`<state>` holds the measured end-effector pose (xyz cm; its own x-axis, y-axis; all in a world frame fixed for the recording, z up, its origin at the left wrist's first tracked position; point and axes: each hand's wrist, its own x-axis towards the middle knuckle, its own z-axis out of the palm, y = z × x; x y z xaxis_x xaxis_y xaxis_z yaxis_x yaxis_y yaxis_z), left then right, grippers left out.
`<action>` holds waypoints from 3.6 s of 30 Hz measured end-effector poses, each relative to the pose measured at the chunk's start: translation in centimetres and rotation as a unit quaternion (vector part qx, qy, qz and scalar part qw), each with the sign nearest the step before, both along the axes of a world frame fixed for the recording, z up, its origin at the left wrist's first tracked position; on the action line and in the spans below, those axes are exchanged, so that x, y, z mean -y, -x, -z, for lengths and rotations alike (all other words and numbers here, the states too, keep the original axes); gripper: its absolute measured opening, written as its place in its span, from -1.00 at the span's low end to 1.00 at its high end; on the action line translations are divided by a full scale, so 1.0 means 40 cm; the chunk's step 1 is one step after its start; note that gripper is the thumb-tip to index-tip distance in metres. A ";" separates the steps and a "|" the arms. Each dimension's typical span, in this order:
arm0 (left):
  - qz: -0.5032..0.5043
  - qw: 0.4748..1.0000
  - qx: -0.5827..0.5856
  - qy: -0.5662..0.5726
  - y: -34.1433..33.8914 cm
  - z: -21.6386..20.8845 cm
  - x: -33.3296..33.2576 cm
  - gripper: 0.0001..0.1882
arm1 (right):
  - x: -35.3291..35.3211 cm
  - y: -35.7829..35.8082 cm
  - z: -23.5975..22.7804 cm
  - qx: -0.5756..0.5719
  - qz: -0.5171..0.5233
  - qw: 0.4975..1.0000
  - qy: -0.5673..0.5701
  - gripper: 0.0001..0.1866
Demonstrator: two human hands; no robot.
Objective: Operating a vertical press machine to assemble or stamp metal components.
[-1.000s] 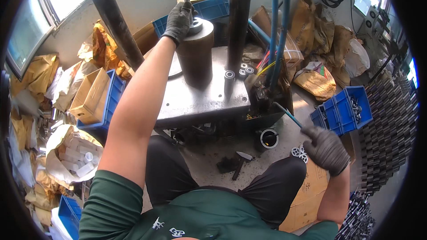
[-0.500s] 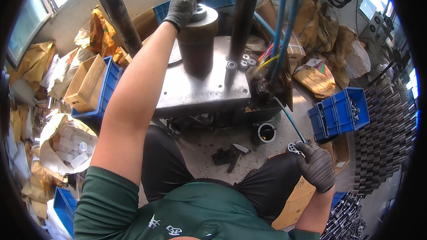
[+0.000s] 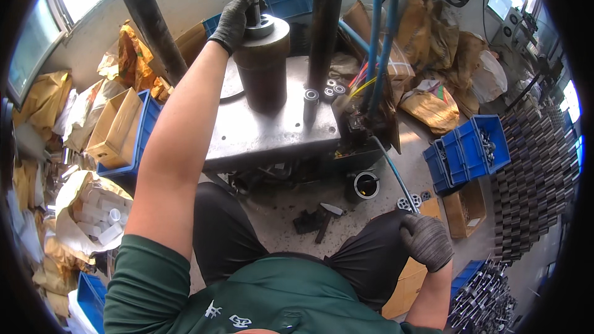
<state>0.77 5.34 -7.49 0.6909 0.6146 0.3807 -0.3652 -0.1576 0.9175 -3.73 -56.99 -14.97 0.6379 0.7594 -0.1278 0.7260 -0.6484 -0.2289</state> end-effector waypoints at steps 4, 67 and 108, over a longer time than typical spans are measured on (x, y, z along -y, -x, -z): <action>0.011 1.000 0.021 0.017 0.001 0.000 0.003 -0.62 | 0.001 -0.001 0.003 0.004 0.001 1.000 -0.017 -0.78; 0.015 0.999 0.010 0.042 -0.020 0.010 -0.040 -0.36 | -0.038 -0.059 -0.093 -0.013 -0.006 0.996 -0.089 -0.67; 0.050 0.998 0.039 0.027 0.002 0.021 -0.056 -0.47 | -0.430 -0.521 -0.340 0.311 0.104 0.911 -0.251 -0.37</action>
